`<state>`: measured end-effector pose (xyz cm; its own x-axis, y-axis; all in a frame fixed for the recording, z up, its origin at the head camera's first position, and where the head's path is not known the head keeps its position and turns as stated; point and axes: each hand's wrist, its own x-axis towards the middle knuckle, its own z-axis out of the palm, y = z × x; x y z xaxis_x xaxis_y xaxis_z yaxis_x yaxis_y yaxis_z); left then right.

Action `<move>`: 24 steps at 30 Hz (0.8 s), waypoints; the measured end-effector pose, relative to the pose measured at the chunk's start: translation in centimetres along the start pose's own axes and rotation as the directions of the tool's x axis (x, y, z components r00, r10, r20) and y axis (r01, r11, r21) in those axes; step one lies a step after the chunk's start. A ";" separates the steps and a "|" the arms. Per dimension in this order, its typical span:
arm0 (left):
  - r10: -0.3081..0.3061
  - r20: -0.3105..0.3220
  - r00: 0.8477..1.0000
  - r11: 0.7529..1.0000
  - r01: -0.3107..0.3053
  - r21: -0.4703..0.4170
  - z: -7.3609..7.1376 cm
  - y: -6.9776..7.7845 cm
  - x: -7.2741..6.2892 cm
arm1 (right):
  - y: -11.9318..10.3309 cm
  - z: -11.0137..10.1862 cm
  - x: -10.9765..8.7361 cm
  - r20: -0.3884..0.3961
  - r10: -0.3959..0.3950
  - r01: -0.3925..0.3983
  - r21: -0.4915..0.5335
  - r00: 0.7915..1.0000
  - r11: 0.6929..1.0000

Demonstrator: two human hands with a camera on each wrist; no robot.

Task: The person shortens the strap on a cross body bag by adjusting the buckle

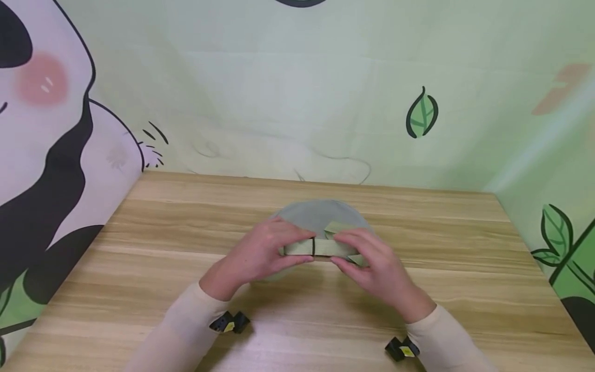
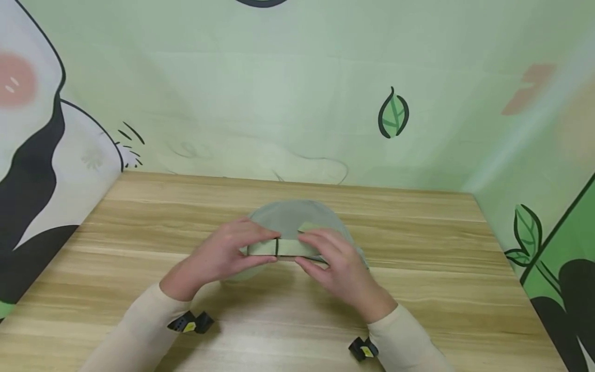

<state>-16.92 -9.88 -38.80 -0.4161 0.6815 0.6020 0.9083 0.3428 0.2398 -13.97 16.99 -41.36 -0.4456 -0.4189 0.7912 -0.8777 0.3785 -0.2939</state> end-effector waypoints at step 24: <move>-0.029 0.042 0.999 0.999 0.027 0.044 0.5 0.2 0.0 | 0.0 0.2 0.3 0.000 -0.054 0.054 -0.019 0.999 0.998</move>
<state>-16.78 -9.47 -39.12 -0.4439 0.6976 0.5624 0.8937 0.3897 0.2221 -14.20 16.67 -41.22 -0.3972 -0.4387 0.8061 -0.8972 0.3704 -0.2405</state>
